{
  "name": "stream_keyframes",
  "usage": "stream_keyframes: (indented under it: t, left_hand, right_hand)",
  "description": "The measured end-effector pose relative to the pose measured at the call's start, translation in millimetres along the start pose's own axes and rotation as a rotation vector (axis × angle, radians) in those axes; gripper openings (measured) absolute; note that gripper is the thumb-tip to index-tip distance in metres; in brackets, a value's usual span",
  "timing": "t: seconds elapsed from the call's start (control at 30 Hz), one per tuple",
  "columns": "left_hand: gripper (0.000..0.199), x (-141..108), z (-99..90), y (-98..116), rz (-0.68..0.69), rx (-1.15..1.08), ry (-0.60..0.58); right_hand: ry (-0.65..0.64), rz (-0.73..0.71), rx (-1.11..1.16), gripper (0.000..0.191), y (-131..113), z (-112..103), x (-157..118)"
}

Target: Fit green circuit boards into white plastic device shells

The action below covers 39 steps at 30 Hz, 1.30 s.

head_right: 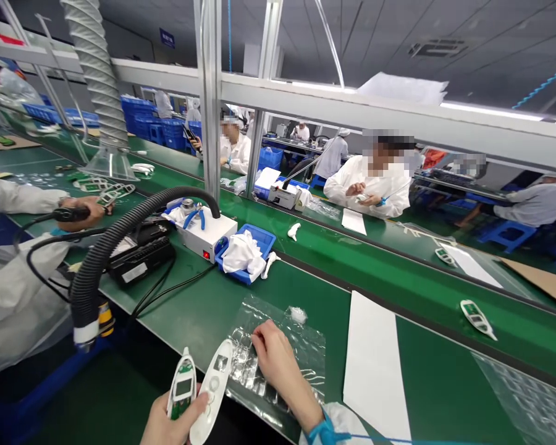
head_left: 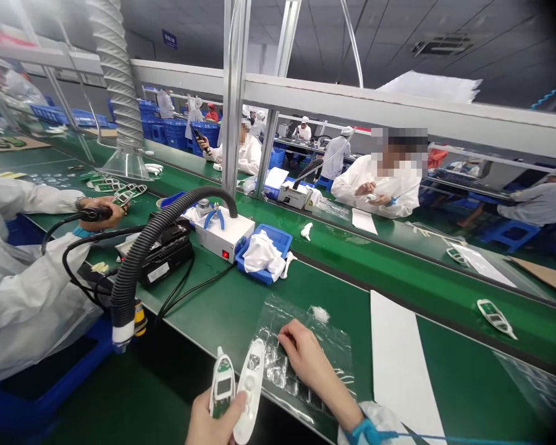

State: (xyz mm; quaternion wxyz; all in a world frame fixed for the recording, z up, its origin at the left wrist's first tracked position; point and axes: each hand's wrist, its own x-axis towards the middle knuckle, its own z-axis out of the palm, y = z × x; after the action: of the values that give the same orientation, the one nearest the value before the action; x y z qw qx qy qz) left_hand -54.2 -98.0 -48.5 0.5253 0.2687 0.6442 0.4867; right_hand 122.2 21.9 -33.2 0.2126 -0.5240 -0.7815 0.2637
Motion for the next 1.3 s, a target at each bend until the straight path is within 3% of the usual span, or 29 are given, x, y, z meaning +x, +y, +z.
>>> stream_keyframes:
  t: [0.23, 0.47, 0.57, 0.67, 0.8, 1.3]
  left_hand:
    - [0.037, 11.9, 6.6, -13.9, 0.060, 0.020, 0.116]
    - [0.031, 13.0, 6.2, -17.3, 0.075, 0.039, 0.123]
    - [0.031, 11.4, 5.7, -16.8, 0.066, 0.032, 0.126]
    - [0.031, 7.8, 8.3, -14.1, 0.066, 0.011, 0.125]
    - [0.030, 2.2, 16.9, -6.1, 0.103, -0.018, 0.108]
    - [0.022, -1.2, 25.9, 3.5, 0.112, -0.004, 0.127]
  right_hand:
    - [0.168, 0.120, -0.023, 0.018, -4.8, 24.8, -11.0]
    - [0.342, -0.258, -0.138, 0.020, -5.1, 33.0, -28.1]
    - [0.382, -0.295, -0.061, 0.019, -8.7, 27.6, -27.9]
    - [0.346, -0.141, 0.198, 0.021, -19.5, 16.6, -25.8]
    - [0.168, 0.022, 0.413, 0.026, -37.6, 5.6, -26.4]
    - [0.060, 0.138, 0.478, 0.022, -36.1, 15.3, -29.0]
